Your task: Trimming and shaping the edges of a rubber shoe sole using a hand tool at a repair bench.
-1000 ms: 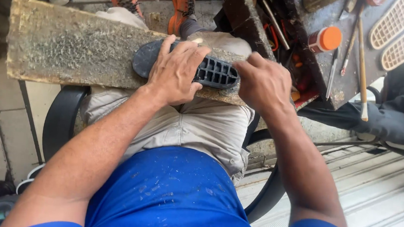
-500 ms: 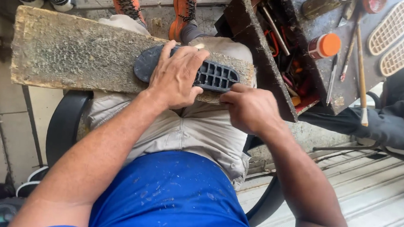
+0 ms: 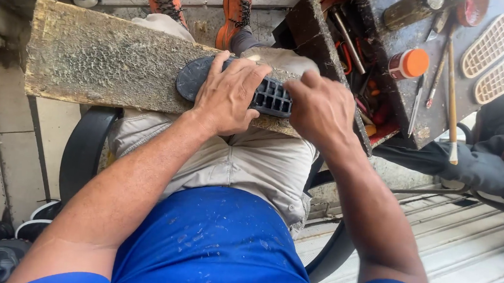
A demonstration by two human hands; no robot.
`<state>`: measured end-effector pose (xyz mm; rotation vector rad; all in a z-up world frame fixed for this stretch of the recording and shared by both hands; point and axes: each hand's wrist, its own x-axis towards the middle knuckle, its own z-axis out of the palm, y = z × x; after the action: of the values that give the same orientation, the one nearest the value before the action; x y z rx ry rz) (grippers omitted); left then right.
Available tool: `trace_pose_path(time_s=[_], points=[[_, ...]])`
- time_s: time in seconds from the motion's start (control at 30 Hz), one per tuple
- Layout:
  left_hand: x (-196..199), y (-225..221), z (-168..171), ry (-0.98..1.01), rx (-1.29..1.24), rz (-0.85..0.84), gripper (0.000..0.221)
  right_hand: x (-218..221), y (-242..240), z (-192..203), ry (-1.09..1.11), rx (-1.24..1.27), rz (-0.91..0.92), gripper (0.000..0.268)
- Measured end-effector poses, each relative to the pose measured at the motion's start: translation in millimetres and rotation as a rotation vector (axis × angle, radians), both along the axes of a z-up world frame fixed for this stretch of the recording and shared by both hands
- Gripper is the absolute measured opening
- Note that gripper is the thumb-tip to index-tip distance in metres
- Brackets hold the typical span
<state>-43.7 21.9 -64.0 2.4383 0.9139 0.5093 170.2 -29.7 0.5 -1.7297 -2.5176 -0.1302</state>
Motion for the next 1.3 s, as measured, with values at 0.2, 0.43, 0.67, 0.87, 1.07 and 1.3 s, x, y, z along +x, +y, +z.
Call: trace_pose_path(time_s=[0.2, 0.43, 0.67, 0.87, 1.07, 1.3], points=[[2, 3, -8, 0.017, -0.046, 0.004, 0.093, -8, -20, -7, -0.041, -0.115, 0.112, 0.021], [1, 3, 0, 0.018, -0.030, 0.006, 0.095, -2, 1, -7, -0.199, -0.121, 0.016, 0.027], [1, 4, -2, 0.028, -0.063, -0.016, 0.094, 1, -11, 13, -0.011, -0.105, 0.061, 0.015], [3, 7, 4, 0.033, -0.070, -0.011, 0.092, -1, -29, -8, 0.035, -0.095, 0.021, 0.009], [4, 5, -3, 0.043, -0.058, -0.014, 0.094, 27, -20, -25, 0.063, 0.002, -0.048, 0.018], [4, 4, -10, 0.023, -0.054, -0.005, 0.091, 25, -33, 7, 0.086, -0.133, -0.023, 0.010]])
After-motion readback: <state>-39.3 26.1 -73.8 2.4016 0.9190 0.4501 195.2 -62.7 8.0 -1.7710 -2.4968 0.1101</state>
